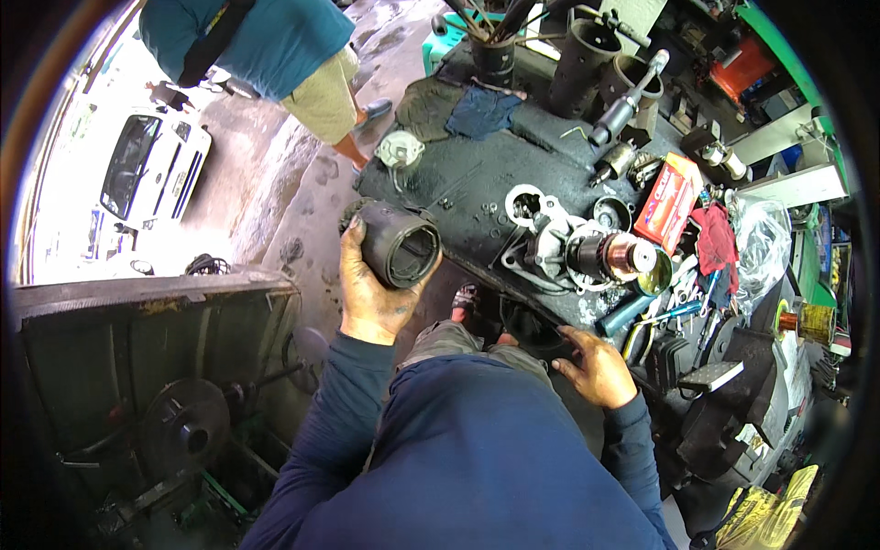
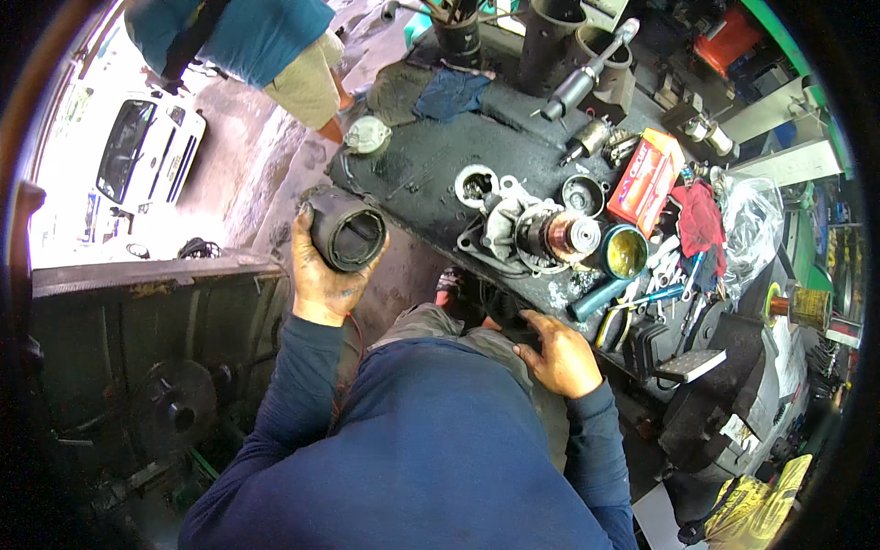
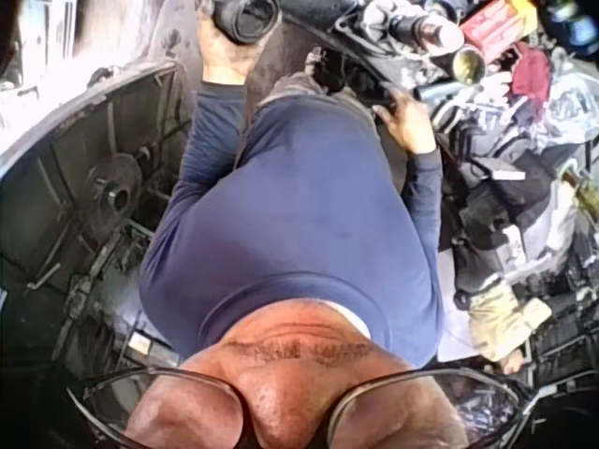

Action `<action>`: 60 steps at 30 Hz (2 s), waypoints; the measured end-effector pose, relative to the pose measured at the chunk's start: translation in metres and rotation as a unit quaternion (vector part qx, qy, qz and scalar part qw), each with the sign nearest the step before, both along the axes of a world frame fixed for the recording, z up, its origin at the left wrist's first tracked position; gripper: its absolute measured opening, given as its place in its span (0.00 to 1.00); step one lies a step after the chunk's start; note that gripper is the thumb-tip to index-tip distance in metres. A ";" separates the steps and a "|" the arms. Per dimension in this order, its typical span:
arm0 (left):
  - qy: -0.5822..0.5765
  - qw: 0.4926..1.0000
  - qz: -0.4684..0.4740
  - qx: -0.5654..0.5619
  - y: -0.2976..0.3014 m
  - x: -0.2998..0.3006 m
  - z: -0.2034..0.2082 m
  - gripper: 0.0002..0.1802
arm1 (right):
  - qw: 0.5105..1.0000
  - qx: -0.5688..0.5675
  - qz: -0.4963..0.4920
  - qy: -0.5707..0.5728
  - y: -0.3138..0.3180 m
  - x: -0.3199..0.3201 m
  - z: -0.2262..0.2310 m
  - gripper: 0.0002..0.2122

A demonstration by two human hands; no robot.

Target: The person disassembles a cylindrical mechanical component, removes an internal rotor, wipes the housing with a red cloth, and grinds the housing's inner surface on a bench grinder. They then reassemble the component by inserting the rotor back into the housing and rotating it to check fit.

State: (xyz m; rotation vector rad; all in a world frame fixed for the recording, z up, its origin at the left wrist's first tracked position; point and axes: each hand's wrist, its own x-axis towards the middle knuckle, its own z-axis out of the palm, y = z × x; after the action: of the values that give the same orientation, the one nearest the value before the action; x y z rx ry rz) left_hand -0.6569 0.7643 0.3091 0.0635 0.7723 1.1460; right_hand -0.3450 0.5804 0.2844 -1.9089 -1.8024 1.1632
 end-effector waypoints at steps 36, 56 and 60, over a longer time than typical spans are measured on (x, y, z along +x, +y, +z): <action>0.037 0.992 0.111 0.046 -0.108 -0.036 -0.010 0.32 | 0.806 -0.034 -0.043 -0.590 0.191 0.469 -0.057 0.16; -0.112 0.973 -0.008 0.203 -0.142 -0.175 -0.055 0.33 | 0.887 0.449 0.102 0.025 0.058 -0.376 0.059 0.16; 0.793 0.492 0.050 0.357 -0.149 -0.206 -0.063 0.23 | 0.952 0.276 0.079 0.105 0.074 -0.403 0.043 0.18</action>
State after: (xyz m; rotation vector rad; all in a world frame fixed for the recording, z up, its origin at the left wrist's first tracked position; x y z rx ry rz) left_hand -0.8630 0.6157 0.2458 2.0903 1.8124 1.2180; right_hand -0.7483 0.6539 0.3270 -1.2959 -1.9243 0.7550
